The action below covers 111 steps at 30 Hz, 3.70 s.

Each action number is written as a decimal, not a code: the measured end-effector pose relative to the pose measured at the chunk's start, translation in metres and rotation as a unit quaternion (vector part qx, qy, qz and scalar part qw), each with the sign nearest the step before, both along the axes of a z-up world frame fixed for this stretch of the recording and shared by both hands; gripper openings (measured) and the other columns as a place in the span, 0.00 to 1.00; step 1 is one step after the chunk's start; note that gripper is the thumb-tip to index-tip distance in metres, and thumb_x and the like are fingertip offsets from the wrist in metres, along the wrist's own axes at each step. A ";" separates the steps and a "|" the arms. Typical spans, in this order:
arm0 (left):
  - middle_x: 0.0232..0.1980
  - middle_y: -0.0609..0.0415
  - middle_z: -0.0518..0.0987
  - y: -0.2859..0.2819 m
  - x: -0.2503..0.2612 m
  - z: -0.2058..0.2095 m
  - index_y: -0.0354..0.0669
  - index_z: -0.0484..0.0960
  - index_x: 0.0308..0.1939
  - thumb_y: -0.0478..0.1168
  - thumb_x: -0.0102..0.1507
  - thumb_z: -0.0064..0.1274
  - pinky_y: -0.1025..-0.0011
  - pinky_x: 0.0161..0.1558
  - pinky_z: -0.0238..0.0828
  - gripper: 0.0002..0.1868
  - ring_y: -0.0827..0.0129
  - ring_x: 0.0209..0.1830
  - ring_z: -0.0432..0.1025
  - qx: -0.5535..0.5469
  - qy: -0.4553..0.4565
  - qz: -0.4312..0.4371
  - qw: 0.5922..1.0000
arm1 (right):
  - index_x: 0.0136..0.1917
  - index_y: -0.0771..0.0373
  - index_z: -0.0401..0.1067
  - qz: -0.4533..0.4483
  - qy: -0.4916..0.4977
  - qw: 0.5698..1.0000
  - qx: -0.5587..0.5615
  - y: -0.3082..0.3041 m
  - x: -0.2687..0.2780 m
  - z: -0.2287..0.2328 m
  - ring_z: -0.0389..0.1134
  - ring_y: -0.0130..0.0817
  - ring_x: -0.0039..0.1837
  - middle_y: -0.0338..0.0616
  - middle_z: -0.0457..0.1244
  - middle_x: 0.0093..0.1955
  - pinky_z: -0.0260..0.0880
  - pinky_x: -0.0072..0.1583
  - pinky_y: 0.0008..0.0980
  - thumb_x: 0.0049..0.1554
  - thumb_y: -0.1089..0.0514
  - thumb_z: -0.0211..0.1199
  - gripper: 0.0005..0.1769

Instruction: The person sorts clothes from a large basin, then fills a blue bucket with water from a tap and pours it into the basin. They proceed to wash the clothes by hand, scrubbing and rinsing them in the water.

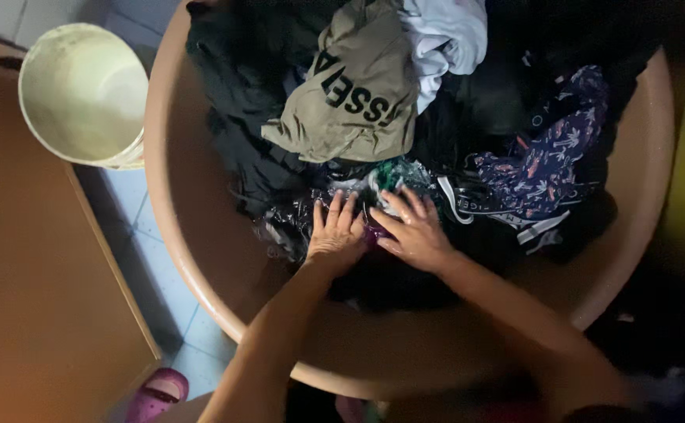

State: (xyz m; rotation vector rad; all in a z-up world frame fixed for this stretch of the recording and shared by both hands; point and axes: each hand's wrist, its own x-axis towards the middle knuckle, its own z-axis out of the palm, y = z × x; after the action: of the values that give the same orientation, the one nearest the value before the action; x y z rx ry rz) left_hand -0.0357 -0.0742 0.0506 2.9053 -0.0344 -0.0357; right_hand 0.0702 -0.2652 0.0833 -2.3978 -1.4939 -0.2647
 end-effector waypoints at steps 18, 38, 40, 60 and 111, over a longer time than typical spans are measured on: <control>0.84 0.38 0.42 -0.004 -0.017 0.081 0.56 0.46 0.80 0.74 0.48 0.62 0.27 0.69 0.34 0.66 0.43 0.83 0.37 -0.024 0.256 -0.064 0.964 | 0.83 0.44 0.53 -0.045 0.231 0.960 -0.152 0.020 0.026 -0.012 0.43 0.65 0.80 0.58 0.42 0.84 0.50 0.74 0.62 0.57 0.34 0.56 0.44; 0.51 0.45 0.81 0.033 -0.006 -0.084 0.43 0.84 0.51 0.42 0.65 0.48 0.54 0.59 0.73 0.15 0.49 0.55 0.76 -0.129 0.067 0.009 0.989 | 0.57 0.59 0.76 -0.141 0.406 0.903 -0.018 0.020 0.042 -0.063 0.72 0.56 0.51 0.55 0.70 0.49 0.70 0.54 0.50 0.59 0.42 0.66 0.22; 0.49 0.44 0.81 0.040 -0.011 -0.041 0.45 0.84 0.45 0.47 0.65 0.51 0.54 0.53 0.73 0.13 0.47 0.51 0.76 -0.162 0.128 0.020 0.978 | 0.57 0.58 0.76 -0.097 0.421 0.902 0.006 0.010 0.046 -0.021 0.72 0.52 0.56 0.52 0.70 0.53 0.71 0.57 0.46 0.55 0.44 0.69 0.21; 0.83 0.45 0.39 0.007 0.017 0.049 0.47 0.34 0.81 0.84 0.53 0.44 0.33 0.73 0.22 0.68 0.52 0.83 0.30 0.042 0.358 0.006 0.933 | 0.72 0.49 0.66 -0.066 0.195 0.969 -0.138 0.025 -0.021 -0.026 0.51 0.55 0.75 0.50 0.52 0.76 0.56 0.65 0.70 0.53 0.39 0.65 0.36; 0.61 0.44 0.76 -0.062 -0.016 0.031 0.57 0.78 0.58 0.45 0.65 0.57 0.28 0.69 0.51 0.17 0.47 0.66 0.70 -0.006 0.229 0.019 0.973 | 0.81 0.60 0.36 -0.025 0.240 0.882 -0.405 -0.070 -0.047 0.096 0.28 0.63 0.85 0.62 0.26 0.84 0.34 0.78 0.64 0.33 0.33 0.83 0.79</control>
State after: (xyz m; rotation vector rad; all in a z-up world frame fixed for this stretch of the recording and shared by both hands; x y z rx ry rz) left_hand -0.0516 -0.1365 0.0814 2.8096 0.0990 -0.6907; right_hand 0.0236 -0.3349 0.1790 -2.7637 -1.4586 1.0814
